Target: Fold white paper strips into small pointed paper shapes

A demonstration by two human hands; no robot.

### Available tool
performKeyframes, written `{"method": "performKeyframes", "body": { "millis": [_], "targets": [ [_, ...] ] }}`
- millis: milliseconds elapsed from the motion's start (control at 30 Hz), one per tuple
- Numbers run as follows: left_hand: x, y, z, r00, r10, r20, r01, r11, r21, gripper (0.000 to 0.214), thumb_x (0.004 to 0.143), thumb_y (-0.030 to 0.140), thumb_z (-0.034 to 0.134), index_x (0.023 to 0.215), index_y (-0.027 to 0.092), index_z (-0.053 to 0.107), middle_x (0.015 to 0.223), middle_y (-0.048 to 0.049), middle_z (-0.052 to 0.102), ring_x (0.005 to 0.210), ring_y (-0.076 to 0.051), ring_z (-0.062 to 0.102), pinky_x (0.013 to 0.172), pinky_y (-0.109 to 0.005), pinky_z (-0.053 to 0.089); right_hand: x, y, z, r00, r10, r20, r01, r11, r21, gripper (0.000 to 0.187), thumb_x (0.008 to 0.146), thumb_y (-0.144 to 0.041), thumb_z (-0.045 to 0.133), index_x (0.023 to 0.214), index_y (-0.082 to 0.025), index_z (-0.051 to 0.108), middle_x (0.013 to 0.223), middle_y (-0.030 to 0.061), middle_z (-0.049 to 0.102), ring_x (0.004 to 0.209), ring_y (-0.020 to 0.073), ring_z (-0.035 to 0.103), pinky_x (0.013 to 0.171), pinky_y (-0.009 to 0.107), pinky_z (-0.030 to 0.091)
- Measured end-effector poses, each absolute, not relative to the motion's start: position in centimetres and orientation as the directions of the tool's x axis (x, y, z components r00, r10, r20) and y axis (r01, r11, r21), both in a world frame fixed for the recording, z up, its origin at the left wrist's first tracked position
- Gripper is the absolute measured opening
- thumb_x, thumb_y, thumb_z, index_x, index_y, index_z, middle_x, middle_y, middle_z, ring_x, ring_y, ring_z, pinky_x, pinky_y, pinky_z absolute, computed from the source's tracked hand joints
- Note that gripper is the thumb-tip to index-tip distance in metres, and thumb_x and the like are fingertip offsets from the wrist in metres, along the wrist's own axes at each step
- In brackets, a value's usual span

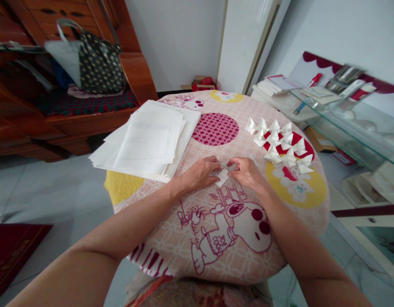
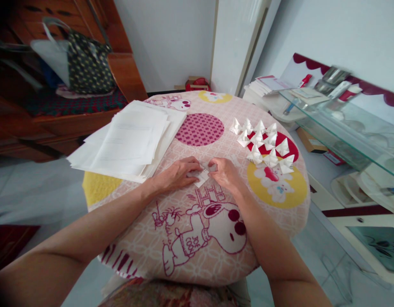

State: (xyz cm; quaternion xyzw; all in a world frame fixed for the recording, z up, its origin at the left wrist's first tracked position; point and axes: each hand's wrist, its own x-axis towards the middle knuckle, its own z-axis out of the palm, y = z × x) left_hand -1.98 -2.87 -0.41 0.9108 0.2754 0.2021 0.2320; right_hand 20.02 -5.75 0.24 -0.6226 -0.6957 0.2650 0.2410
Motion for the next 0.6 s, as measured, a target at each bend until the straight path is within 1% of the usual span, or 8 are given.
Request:
{"method": "performKeyframes", "body": {
  "millis": [67,133,233,300,400,500,600],
  "targets": [
    [-2.0,-2.8,-0.5,0.764,0.598,0.242,0.408,-0.739,0.536,0.022,0.087,0.016,0.064,0.108,0.015,0.071,0.108,-0.0093,0.066,0.098,-0.02,0.065,0.09,-0.033,0.054,20.2,-5.7,0.0,-0.089,0.995,0.035,0.741,0.09,-0.666,0.024,0.068,-0.003,0.067,0.086,-0.017,0.075,0.055,-0.0058,0.055,0.053,0.0116,0.05,0.058,0.025,0.037],
    [-1.9,-2.7,-0.6,0.762,0.601,0.24,0.412,-0.737,0.537,0.022,0.087,0.017,0.065,0.107,0.015,0.071,0.108,-0.0095,0.066,0.098,-0.02,0.065,0.09,-0.033,0.054,20.2,-5.7,-0.2,-0.044,0.995,0.093,0.735,0.095,-0.672,0.023,0.069,-0.002,0.062,0.081,-0.016,0.075,0.055,-0.0042,0.057,0.054,0.0128,0.053,0.058,0.026,0.038],
    [-1.8,-2.7,-0.6,0.761,0.605,0.234,0.418,-0.733,0.537,0.021,0.086,0.017,0.066,0.106,0.014,0.071,0.107,-0.0097,0.066,0.099,-0.021,0.065,0.09,-0.034,0.053,19.8,-5.7,-0.3,-0.011,0.979,0.203,0.667,0.159,-0.728,0.021,0.077,-0.007,0.059,0.082,-0.017,0.076,0.062,-0.0002,0.066,0.059,0.0153,0.059,0.06,0.027,0.042],
    [-1.7,-2.5,-0.6,0.76,0.608,0.23,0.417,-0.728,0.544,0.021,0.084,0.017,0.067,0.105,0.014,0.071,0.106,-0.0097,0.067,0.097,-0.02,0.065,0.088,-0.033,0.053,19.2,-5.8,-0.2,-0.073,0.963,0.258,0.622,0.246,-0.743,0.021,0.081,-0.01,0.058,0.084,-0.017,0.078,0.07,0.002,0.071,0.065,0.0162,0.063,0.063,0.027,0.045],
    [-1.9,-2.0,-0.8,0.759,0.61,0.226,0.408,-0.717,0.565,0.018,0.082,0.016,0.069,0.099,0.014,0.072,0.105,-0.0087,0.067,0.093,-0.019,0.065,0.086,-0.032,0.053,18.3,-5.7,-0.1,-0.224,0.934,0.279,0.638,0.357,-0.682,0.018,0.081,-0.009,0.063,0.078,-0.018,0.078,0.076,0.0036,0.073,0.072,0.0168,0.064,0.068,0.028,0.046],
    [-2.6,-1.3,-0.7,0.777,0.6,0.191,0.394,-0.7,0.596,0.018,0.079,0.014,0.07,0.096,0.016,0.073,0.103,-0.0067,0.069,0.09,-0.017,0.065,0.083,-0.03,0.052,18.0,-5.5,-0.1,-0.309,0.918,0.248,0.693,0.396,-0.602,0.018,0.08,-0.005,0.067,0.077,-0.018,0.079,0.076,0.0039,0.07,0.073,0.0167,0.063,0.071,0.028,0.046],
    [-3.5,-0.5,-0.3,0.803,0.574,0.162,0.35,-0.673,0.652,0.025,0.079,0.009,0.066,0.101,0.017,0.075,0.104,-0.0054,0.071,0.088,-0.015,0.066,0.079,-0.026,0.052,18.1,-5.5,-0.3,-0.349,0.914,0.206,0.735,0.403,-0.546,0.026,0.082,-0.001,0.063,0.081,-0.019,0.081,0.076,0.0039,0.066,0.073,0.0163,0.061,0.07,0.028,0.045]
  ]
}}
